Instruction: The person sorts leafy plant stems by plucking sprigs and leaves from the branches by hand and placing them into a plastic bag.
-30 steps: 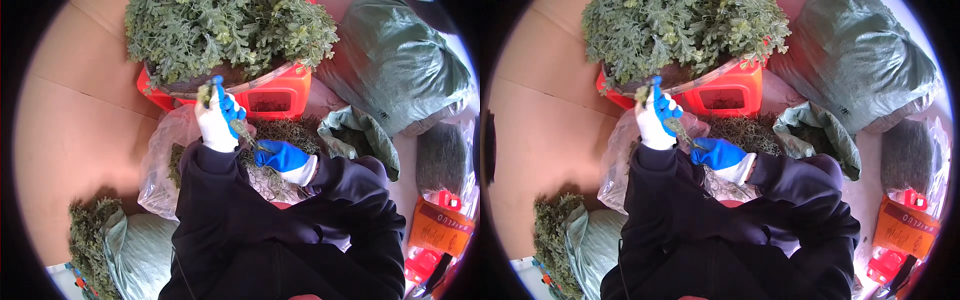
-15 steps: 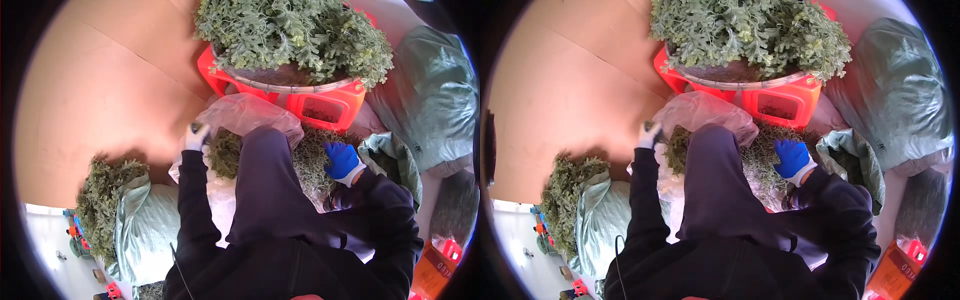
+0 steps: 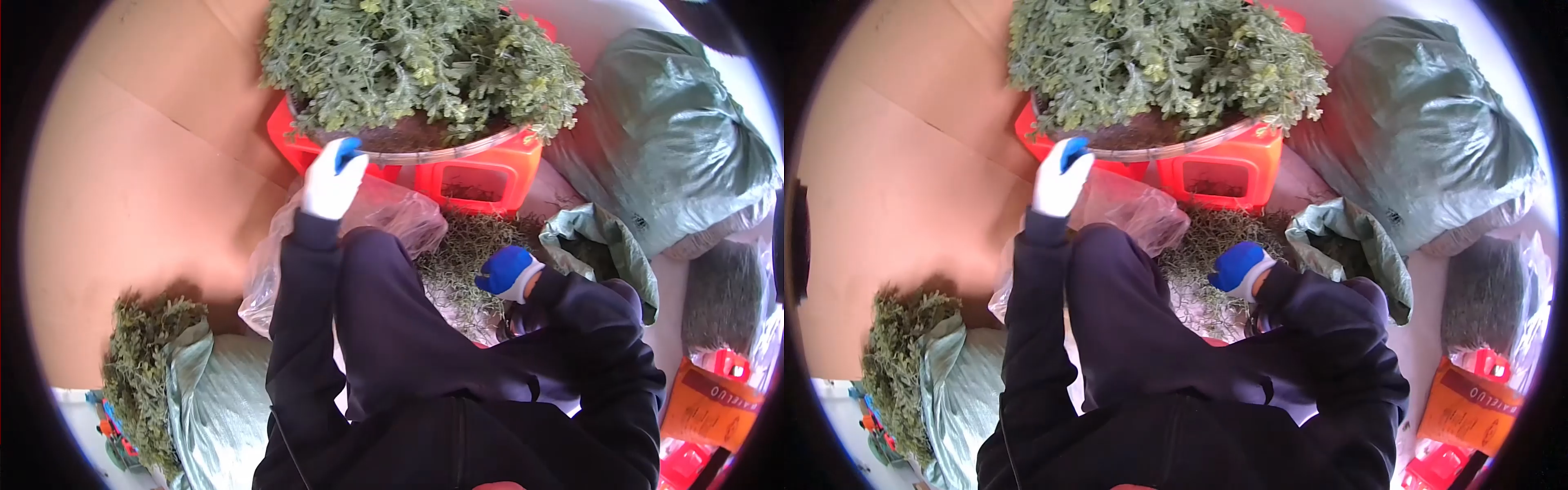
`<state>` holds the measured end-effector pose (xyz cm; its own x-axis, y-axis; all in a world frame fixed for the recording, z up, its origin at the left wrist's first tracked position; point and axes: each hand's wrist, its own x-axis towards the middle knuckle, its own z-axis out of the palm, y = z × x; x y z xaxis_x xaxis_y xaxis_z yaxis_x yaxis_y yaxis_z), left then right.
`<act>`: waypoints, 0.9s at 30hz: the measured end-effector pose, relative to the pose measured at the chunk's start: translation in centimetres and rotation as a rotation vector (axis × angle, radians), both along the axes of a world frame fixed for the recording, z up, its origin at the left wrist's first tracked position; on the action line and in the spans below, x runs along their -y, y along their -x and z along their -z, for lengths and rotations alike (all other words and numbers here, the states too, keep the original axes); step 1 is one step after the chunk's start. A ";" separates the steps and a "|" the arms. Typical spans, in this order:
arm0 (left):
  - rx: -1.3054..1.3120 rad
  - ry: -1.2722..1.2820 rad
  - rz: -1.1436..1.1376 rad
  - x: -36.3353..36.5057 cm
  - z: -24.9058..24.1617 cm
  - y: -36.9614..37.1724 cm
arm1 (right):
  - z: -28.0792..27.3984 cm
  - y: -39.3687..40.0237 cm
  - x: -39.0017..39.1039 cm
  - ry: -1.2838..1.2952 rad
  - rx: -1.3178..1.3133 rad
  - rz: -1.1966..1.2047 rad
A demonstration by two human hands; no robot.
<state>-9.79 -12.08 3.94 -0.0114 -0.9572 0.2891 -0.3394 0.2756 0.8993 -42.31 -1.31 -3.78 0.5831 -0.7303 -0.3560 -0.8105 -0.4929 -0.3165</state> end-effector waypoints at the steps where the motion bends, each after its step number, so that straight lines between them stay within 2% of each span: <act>1: 0.032 -0.034 0.085 0.9 -0.6 3.0 | 0.0 0.0 -0.1 0.000 0.031 0.003; 2: 0.115 0.040 0.165 2.8 0.5 5.4 | 0.1 0.0 -0.1 0.001 0.064 0.005; 4: 0.384 0.139 0.191 4.5 -0.5 10.0 | 0.5 0.2 0.3 -0.009 0.046 -0.016; 6: 0.600 0.274 0.081 7.0 1.5 13.0 | 0.3 0.4 0.5 -0.007 0.031 -0.033; 8: 0.731 0.114 0.033 8.0 2.4 15.2 | -0.9 0.5 0.6 -0.038 0.015 0.000; 9: 0.800 -0.101 0.059 8.1 2.0 16.1 | -1.0 0.6 0.7 -0.033 0.021 0.002; 13: 0.704 -0.076 0.060 9.0 2.3 14.9 | -1.3 1.5 0.8 0.025 0.062 -0.019; 16: 0.372 0.274 -0.104 9.3 0.3 13.0 | -1.6 2.2 1.4 0.074 0.191 -0.007; 17: 0.252 0.233 -0.097 8.9 -0.8 12.6 | -2.2 2.4 1.8 0.124 0.269 0.005; 18: 0.129 0.187 -0.089 8.4 -1.7 12.1 | -3.1 2.7 2.3 0.199 0.369 0.045; 20: 0.063 0.177 -0.143 7.6 -2.6 11.0 | -4.5 3.3 3.4 0.346 0.563 0.121; 22: -0.015 0.164 -0.141 7.3 -2.8 9.9 | -4.9 3.9 5.0 0.469 0.716 0.314; 23: -0.089 0.090 -0.184 7.0 -3.0 9.6 | -5.7 4.3 5.7 0.584 0.647 0.365; 24: -0.060 0.137 -0.232 7.6 -2.4 8.7 | -6.7 4.8 6.4 0.699 0.575 0.415; 26: -0.181 0.102 -0.340 7.7 -2.8 7.3 | -6.3 6.4 8.6 0.750 0.735 0.560; 27: -0.247 0.139 -0.475 8.3 -2.6 6.5 | -5.8 7.4 9.8 0.776 0.819 0.632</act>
